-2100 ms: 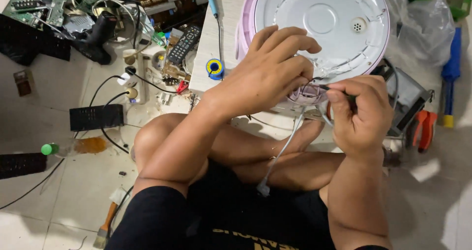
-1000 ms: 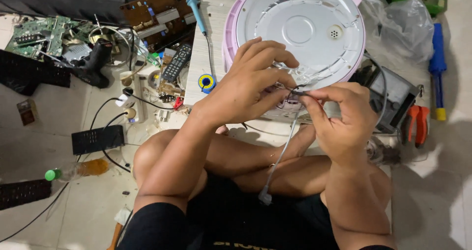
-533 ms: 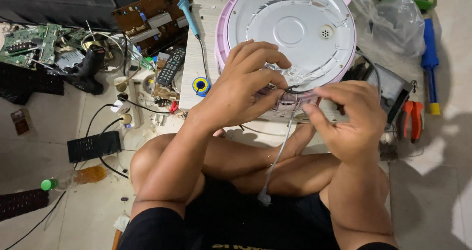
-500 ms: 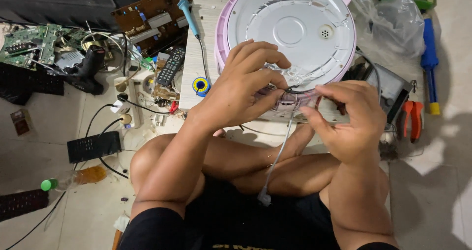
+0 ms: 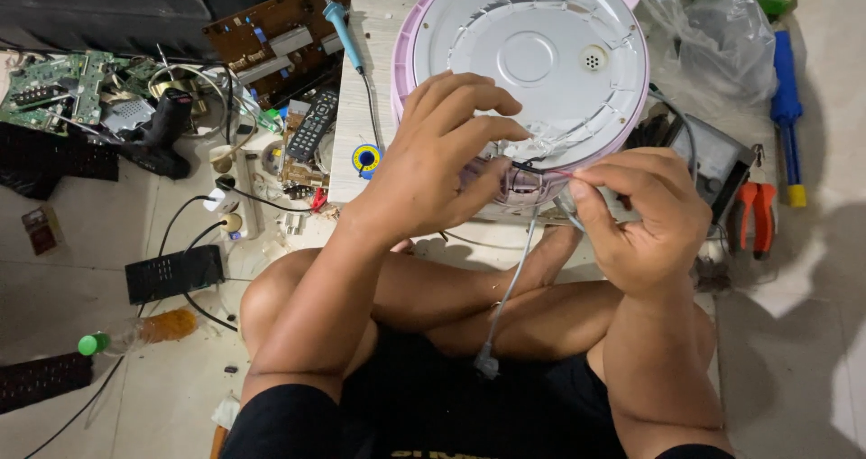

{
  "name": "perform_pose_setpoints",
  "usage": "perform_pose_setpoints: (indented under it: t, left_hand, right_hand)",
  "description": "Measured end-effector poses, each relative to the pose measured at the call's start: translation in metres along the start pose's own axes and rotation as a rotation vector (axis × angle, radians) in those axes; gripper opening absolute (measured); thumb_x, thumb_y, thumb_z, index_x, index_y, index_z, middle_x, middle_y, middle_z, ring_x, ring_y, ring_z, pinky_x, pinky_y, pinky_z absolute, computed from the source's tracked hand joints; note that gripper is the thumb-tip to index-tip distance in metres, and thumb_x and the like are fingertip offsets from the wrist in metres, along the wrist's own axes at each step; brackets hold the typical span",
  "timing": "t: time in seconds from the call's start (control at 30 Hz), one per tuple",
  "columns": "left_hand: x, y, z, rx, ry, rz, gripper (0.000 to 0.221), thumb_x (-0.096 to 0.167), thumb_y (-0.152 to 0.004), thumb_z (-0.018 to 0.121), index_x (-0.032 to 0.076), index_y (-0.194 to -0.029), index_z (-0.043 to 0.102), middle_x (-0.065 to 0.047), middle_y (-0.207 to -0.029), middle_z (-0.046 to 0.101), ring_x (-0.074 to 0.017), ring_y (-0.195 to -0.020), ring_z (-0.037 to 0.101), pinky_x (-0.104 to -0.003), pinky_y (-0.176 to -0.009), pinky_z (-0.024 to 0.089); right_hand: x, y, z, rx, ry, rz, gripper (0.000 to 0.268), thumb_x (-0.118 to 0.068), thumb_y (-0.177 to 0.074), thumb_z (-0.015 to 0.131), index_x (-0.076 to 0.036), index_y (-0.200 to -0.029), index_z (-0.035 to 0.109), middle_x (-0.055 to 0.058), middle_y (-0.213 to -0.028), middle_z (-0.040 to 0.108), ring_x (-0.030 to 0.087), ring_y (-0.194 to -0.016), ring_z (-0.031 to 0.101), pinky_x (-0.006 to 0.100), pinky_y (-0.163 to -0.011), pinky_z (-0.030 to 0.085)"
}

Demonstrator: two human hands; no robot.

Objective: The person is connecting and organizing wires inside the lid of a rice cooker as part of a repair process.

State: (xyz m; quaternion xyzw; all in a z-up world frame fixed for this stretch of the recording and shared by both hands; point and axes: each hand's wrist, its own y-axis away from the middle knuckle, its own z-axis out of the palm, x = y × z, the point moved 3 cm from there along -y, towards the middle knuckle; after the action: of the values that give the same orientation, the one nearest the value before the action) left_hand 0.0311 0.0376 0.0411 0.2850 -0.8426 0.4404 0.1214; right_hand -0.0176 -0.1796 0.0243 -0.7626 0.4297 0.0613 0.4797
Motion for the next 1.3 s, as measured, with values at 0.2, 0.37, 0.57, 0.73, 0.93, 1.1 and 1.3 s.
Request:
perform_pose_setpoints:
  t: [0.2, 0.37, 0.57, 0.73, 0.93, 1.1, 1.3]
  left_hand:
    - [0.023, -0.002, 0.013, -0.04, 0.032, 0.003, 0.026, 0.02, -0.089, 0.079, 0.01, -0.113, 0.073, -0.01, -0.128, 0.058, -0.0335, -0.132, 0.049, -0.054, -0.12, 0.032]
    - [0.017, 0.001, 0.022, 0.02, -0.065, -0.02, 0.011, 0.018, -0.092, 0.076, 0.009, -0.096, 0.072, -0.008, -0.127, 0.06, -0.0314, -0.132, 0.049, -0.056, -0.121, 0.029]
    - [0.019, -0.002, 0.019, 0.025, -0.015, -0.005, 0.012, 0.013, -0.09, 0.075, 0.005, -0.097, 0.069, -0.011, -0.126, 0.06, -0.0336, -0.129, 0.051, -0.055, -0.119, 0.032]
    - [0.021, -0.003, 0.021, 0.045, -0.022, -0.029, 0.012, 0.009, -0.088, 0.074, 0.005, -0.096, 0.066, -0.01, -0.125, 0.061, -0.0317, -0.127, 0.052, -0.053, -0.117, 0.034]
    - [0.019, -0.003, 0.022, 0.11, 0.007, -0.04, 0.014, 0.005, -0.087, 0.074, 0.005, -0.097, 0.063, -0.009, -0.121, 0.062, -0.0296, -0.12, 0.057, -0.049, -0.114, 0.039]
    - [0.019, -0.003, 0.018, 0.098, 0.067, -0.061, 0.017, 0.003, -0.085, 0.073, 0.004, -0.098, 0.062, -0.009, -0.119, 0.062, -0.0304, -0.114, 0.057, -0.047, -0.111, 0.04]
    - [0.021, -0.003, 0.02, 0.101, 0.051, -0.048, 0.017, 0.003, -0.086, 0.072, 0.004, -0.1, 0.063, -0.007, -0.113, 0.066, -0.0266, -0.114, 0.06, -0.049, -0.114, 0.038]
  right_hand:
    - [0.0, 0.002, 0.0, -0.005, -0.057, 0.01, 0.02, 0.019, -0.083, 0.076, 0.01, -0.099, 0.069, 0.019, -0.104, 0.067, 0.029, -0.095, 0.061, 0.038, -0.089, 0.052]
    - [-0.002, 0.002, 0.001, -0.017, -0.105, 0.048, 0.017, 0.016, -0.089, 0.075, 0.008, -0.103, 0.07, 0.018, -0.105, 0.068, 0.025, -0.095, 0.06, 0.034, -0.088, 0.05]
    - [0.0, 0.002, 0.001, -0.009, -0.094, 0.056, 0.019, 0.017, -0.088, 0.076, 0.007, -0.103, 0.068, 0.017, -0.105, 0.067, 0.026, -0.095, 0.06, 0.035, -0.089, 0.05]
    - [0.003, 0.004, 0.001, 0.022, -0.115, 0.067, 0.019, 0.016, -0.089, 0.075, 0.007, -0.102, 0.065, 0.018, -0.105, 0.066, 0.025, -0.091, 0.058, 0.034, -0.086, 0.049]
    - [0.02, 0.009, 0.001, 0.061, -0.243, 0.157, 0.013, 0.01, -0.095, 0.069, 0.006, -0.104, 0.061, 0.018, -0.105, 0.064, 0.021, -0.086, 0.055, 0.03, -0.082, 0.044]
    - [0.02, 0.0, 0.004, -0.074, 0.024, -0.095, 0.026, 0.015, -0.079, 0.082, 0.006, -0.101, 0.072, 0.016, -0.114, 0.063, 0.029, -0.102, 0.056, 0.039, -0.089, 0.048]
    - [0.005, -0.003, 0.016, -0.117, 0.058, -0.098, 0.019, 0.009, -0.077, 0.088, 0.005, -0.092, 0.077, 0.018, -0.121, 0.059, 0.029, -0.108, 0.054, 0.036, -0.089, 0.052]
